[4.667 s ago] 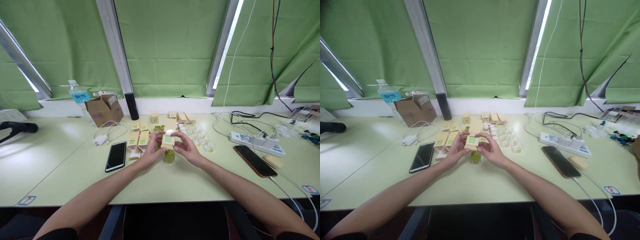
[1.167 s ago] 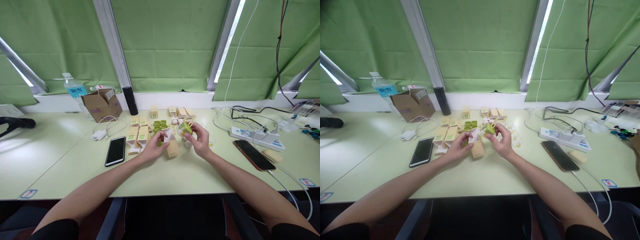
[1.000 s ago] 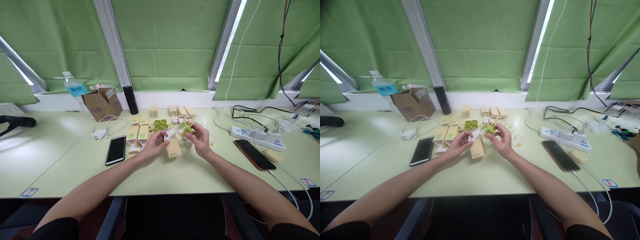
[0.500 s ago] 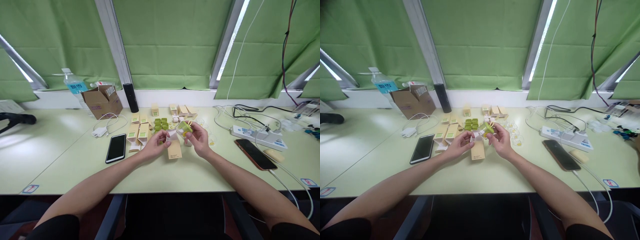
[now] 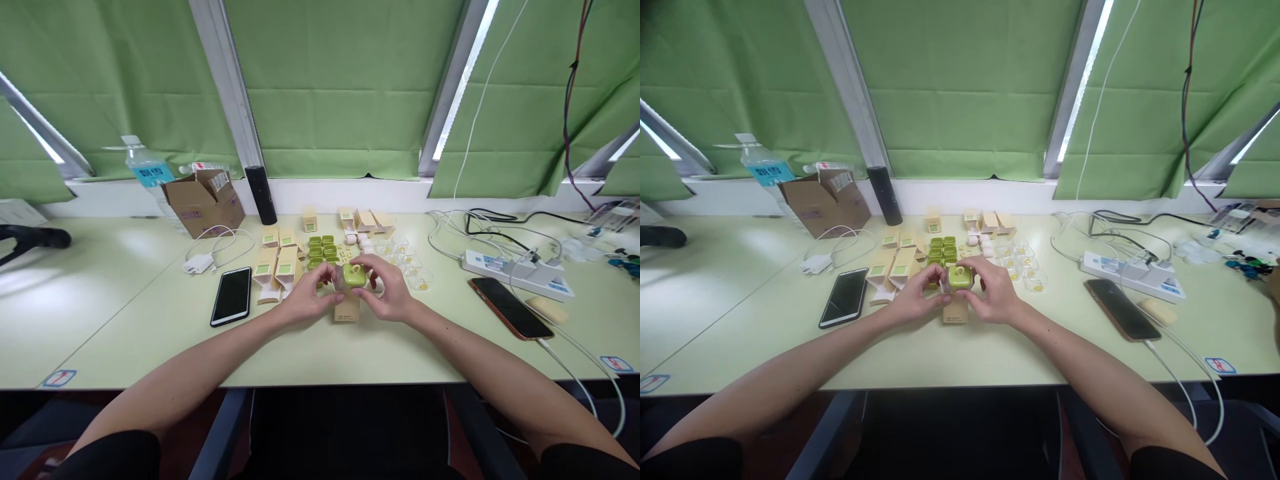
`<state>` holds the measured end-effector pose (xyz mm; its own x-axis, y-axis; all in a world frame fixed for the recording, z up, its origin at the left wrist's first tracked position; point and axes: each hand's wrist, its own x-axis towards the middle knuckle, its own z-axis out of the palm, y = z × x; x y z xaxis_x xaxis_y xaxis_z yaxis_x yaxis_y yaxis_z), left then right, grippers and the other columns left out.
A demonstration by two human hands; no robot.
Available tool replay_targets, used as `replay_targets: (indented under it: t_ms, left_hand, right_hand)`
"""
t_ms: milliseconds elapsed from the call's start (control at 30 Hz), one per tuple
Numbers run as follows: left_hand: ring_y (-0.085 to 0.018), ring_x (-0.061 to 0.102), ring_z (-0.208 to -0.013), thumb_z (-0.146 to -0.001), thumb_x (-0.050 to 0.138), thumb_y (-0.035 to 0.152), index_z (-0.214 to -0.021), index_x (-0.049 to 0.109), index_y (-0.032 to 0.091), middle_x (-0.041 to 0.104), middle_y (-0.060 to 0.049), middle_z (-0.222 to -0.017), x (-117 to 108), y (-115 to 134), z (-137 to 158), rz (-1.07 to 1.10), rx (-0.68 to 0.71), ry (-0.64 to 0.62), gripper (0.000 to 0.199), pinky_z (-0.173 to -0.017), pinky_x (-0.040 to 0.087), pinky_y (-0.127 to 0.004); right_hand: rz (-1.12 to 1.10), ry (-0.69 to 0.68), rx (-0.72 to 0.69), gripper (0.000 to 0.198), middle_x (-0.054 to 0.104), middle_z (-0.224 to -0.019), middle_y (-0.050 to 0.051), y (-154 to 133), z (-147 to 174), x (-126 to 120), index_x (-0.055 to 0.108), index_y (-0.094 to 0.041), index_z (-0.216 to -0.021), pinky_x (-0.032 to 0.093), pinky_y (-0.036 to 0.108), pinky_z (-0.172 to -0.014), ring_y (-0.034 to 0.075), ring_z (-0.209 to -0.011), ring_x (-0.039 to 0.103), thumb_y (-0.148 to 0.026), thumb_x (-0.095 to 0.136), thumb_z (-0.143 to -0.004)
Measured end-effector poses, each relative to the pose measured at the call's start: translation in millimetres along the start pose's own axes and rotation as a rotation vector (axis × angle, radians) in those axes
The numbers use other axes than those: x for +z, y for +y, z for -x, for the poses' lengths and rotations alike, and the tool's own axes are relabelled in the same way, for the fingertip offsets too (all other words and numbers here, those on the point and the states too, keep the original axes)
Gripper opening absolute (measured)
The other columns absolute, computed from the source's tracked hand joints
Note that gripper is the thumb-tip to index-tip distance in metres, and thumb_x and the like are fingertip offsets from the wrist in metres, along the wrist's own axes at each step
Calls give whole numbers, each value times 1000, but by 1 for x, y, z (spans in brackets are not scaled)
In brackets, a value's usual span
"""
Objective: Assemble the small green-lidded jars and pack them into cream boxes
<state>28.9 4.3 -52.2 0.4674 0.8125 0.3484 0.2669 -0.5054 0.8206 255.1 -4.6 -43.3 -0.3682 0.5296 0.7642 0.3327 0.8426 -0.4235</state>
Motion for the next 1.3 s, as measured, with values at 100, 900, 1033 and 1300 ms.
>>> replay_targets:
  t_ms: [100,900,1033,1300]
  left_hand:
    - [-17,55,-86,-80,77,30,-92,52,21,62,0,-93,1,-3,0,-24,8,31,28,-81,46,-32]
    - [-23,65,-99,-78,77,30,-107,52,22,66,-4,-106,5,6,3,-137,19,95,39,-90,55,-41]
    - [-25,65,-103,-78,79,34,-108,52,23,66,-6,-109,5,4,2,-147,24,95,41,-94,55,-44]
    - [-26,65,-104,-78,77,33,-109,53,22,66,-7,-110,4,0,1,-168,20,102,41,-95,54,-44]
  right_hand:
    - [159,-45,-110,40,73,-113,10,0,2,2,57,-23,-128,52,29,-55,22,-87,69,-23,64,-88]
    - [352,-130,-212,31,68,-121,15,2,5,10,55,-18,-124,60,43,-81,30,-109,66,-22,58,-94]
    - [249,-203,-105,19,69,-106,11,4,5,11,57,-20,-111,57,43,-80,28,-98,61,-19,59,-92]
    - [214,-164,-86,12,67,-107,11,4,8,17,64,-22,-103,56,44,-83,27,-101,59,-18,54,-97]
